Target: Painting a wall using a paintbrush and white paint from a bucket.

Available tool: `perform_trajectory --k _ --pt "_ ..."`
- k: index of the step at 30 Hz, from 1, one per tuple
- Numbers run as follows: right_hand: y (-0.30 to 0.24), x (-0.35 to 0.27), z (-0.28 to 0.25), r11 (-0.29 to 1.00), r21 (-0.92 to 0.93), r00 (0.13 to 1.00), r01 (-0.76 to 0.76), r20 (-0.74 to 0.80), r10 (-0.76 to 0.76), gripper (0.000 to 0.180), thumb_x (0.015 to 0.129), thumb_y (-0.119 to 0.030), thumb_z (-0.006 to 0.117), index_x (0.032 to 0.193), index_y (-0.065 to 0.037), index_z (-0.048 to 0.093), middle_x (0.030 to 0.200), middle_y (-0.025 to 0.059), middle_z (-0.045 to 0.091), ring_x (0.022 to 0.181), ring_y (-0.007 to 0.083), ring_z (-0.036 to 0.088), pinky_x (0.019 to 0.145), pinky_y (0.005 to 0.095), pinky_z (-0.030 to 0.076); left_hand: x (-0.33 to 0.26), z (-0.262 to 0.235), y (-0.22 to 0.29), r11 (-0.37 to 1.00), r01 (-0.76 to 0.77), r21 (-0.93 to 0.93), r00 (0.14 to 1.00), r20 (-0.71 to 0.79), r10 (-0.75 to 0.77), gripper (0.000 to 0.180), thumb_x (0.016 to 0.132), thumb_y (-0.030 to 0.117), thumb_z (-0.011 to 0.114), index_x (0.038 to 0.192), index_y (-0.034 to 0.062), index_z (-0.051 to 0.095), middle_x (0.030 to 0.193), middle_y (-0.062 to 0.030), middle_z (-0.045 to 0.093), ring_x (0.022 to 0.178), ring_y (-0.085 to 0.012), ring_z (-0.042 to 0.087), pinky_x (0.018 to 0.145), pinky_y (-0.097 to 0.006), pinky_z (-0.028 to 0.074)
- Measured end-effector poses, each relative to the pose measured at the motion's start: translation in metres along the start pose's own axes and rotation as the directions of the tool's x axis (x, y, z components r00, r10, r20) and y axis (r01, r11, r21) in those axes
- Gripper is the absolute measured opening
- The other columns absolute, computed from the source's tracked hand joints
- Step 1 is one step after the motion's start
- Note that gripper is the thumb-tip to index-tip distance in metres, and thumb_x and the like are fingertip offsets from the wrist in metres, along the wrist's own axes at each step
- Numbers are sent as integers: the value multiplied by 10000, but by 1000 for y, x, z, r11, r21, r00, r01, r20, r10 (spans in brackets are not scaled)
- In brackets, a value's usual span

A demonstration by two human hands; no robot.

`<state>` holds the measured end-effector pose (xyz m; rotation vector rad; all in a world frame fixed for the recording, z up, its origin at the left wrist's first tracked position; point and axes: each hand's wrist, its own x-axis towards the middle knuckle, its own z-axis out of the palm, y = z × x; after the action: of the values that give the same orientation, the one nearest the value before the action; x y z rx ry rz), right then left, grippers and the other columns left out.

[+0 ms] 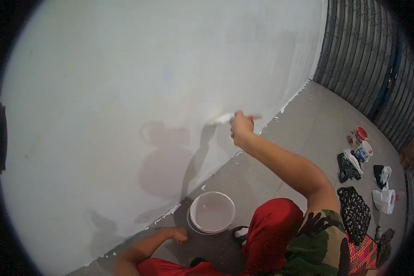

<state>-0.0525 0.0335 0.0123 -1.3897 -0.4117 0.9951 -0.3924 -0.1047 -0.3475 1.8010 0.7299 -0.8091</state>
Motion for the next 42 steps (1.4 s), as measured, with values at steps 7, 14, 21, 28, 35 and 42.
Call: perform_trajectory --k 7,14,21,28,35,42 --pt "-189 -83 87 793 481 905 374 -4 -424 156 864 -173 490 749 -143 388 536 -6 382 411 108 345 406 276 277 67 15 -57 796 -420 436 906 162 390 315 805 243 533 804 -36 681 783 -142 693 702 -252 678 656 -378 552" --pt "-73 -60 97 771 479 876 419 9 -482 229 905 -310 503 770 -132 453 589 -10 417 457 132 373 435 302 321 69 38 -116 903 -406 139 906 -64 417 236 801 194 587 816 -18 690 759 -147 678 706 -260 682 657 -396 564" --pt "102 -2 32 982 -37 963 186 -193 -190 226 867 -312 543 773 -125 458 591 -4 446 452 104 404 392 288 300 66 38 -106 737 -498 456 840 44 540 150 801 143 604 782 14 677 755 -147 668 737 -286 681 680 -405 554" --pt "-128 -101 111 842 465 960 274 -82 -267 114 864 -138 484 919 -130 385 589 13 401 437 120 346 390 275 253 2 7 -46 618 -692 374 647 -58 760 174 793 152 588 787 -4 665 762 -140 666 711 -266 663 662 -397 538" --pt "-148 -109 109 676 584 795 450 82 -601 197 890 -259 520 813 -113 413 613 6 428 472 120 370 451 286 336 22 12 -50 982 -138 129 984 -95 151 191 763 160 590 843 4 666 790 -148 680 704 -271 660 652 -382 530" --pt "90 -44 48 976 185 992 119 10 -123 251 867 -330 542 705 -159 454 548 -38 379 434 92 345 399 275 271 38 39 -108 894 -368 258 918 -56 394 312 794 224 530 884 -45 660 830 -157 696 741 -250 675 657 -374 524"
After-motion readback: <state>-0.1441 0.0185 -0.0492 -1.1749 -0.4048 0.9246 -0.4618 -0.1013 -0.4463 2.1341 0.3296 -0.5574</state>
